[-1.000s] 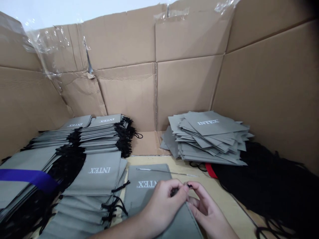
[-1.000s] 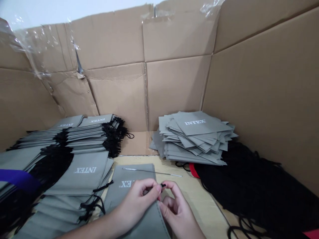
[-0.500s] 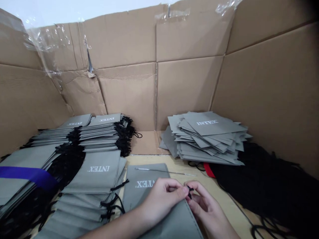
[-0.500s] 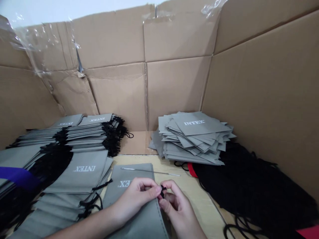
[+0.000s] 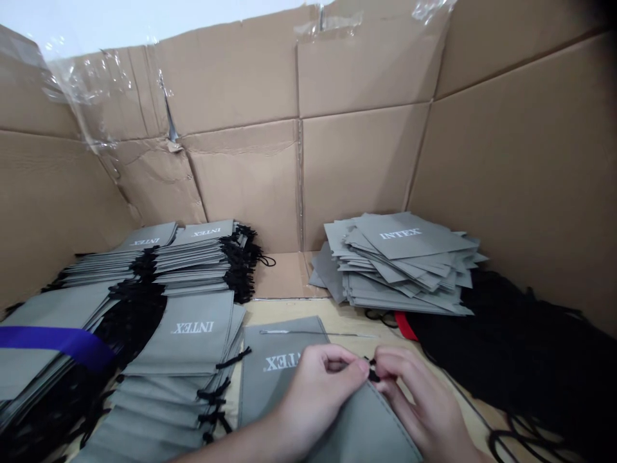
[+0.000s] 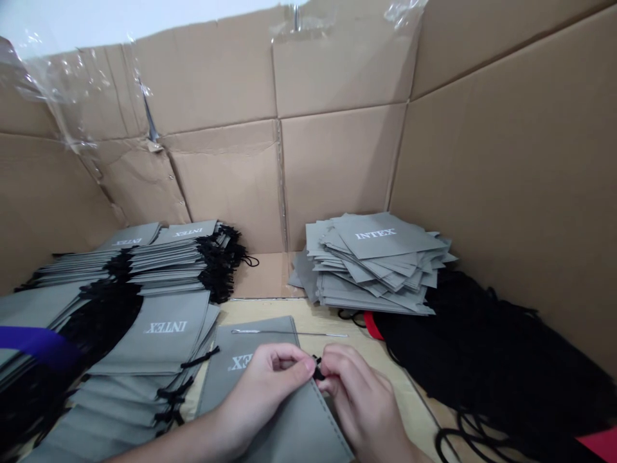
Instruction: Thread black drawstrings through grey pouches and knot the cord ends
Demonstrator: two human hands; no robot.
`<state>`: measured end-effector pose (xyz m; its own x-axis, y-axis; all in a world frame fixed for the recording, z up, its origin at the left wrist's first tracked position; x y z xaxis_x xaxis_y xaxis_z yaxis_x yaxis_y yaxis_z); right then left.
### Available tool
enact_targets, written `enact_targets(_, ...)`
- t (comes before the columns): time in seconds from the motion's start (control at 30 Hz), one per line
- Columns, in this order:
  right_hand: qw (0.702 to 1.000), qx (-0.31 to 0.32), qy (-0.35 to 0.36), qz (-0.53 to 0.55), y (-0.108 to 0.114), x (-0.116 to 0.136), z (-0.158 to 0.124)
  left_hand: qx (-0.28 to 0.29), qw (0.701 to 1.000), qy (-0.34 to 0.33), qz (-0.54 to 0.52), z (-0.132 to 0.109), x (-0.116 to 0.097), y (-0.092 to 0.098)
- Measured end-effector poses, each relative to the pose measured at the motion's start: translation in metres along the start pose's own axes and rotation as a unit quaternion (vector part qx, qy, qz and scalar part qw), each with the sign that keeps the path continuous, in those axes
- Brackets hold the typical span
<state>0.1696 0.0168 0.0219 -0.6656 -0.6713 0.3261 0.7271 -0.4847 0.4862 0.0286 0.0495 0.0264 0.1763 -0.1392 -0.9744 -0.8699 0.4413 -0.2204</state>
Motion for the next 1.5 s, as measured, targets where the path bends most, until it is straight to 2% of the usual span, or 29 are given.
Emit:
enact_targets(0.13,0.996,0.040,0.073,-0.023,0.003,-0.006,0.002,-0.004,0.988,0.094,-0.120,-0.003,0.001,0.005)
enact_targets(0.27,0.988,0.085,0.117,-0.046,0.006,-0.013,0.001,-0.004,0.972,0.134,-0.192,0.000,0.006,0.008)
enact_targets(0.43,0.975,0.164,0.150,-0.025,0.012,-0.014,0.004,0.063,0.966,0.156,-0.197,0.006,0.011,0.008)
enact_targets(0.57,0.965,0.212,0.157,0.003,0.015,-0.004,0.011,0.075,0.969,0.159,-0.174,0.006,0.011,0.013)
enact_targets(0.73,0.960,0.199,0.193,-0.028,0.020,0.004,0.013,0.110,0.957,0.179,-0.200,0.005,0.007,0.012)
enact_targets(0.83,0.957,0.205,0.205,-0.034,0.023,0.003,0.011,0.117,0.955,0.170,-0.212,0.006,0.008,0.011)
enact_targets(1.0,0.944,0.186,0.254,-0.096,0.024,0.004,0.011,0.099,0.963,0.175,-0.182,0.009,0.013,0.012)
enact_targets(1.2,0.915,0.101,0.363,-0.143,0.019,0.011,0.007,0.075,0.970,0.188,-0.136,0.007,0.014,0.010)
enact_targets(1.4,0.867,0.117,0.437,-0.207,0.020,0.015,0.002,0.071,0.983,0.156,-0.065,0.009,0.016,0.007)
enact_targets(1.5,0.859,0.136,0.449,-0.204,0.019,0.018,0.003,0.065,0.990,0.125,0.004,0.011,0.021,0.007)
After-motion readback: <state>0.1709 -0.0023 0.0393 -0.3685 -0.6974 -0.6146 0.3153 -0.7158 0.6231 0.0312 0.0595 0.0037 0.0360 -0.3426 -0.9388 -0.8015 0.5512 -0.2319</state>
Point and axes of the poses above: each hand's wrist, its own z-axis towards the middle knuckle, its own y-axis out of the back of the hand, x = y × z, the point moved 2 cm from there along z, towards the middle knuckle, and after that the axes turned 2 degrees about x, right-handed, at the moved point
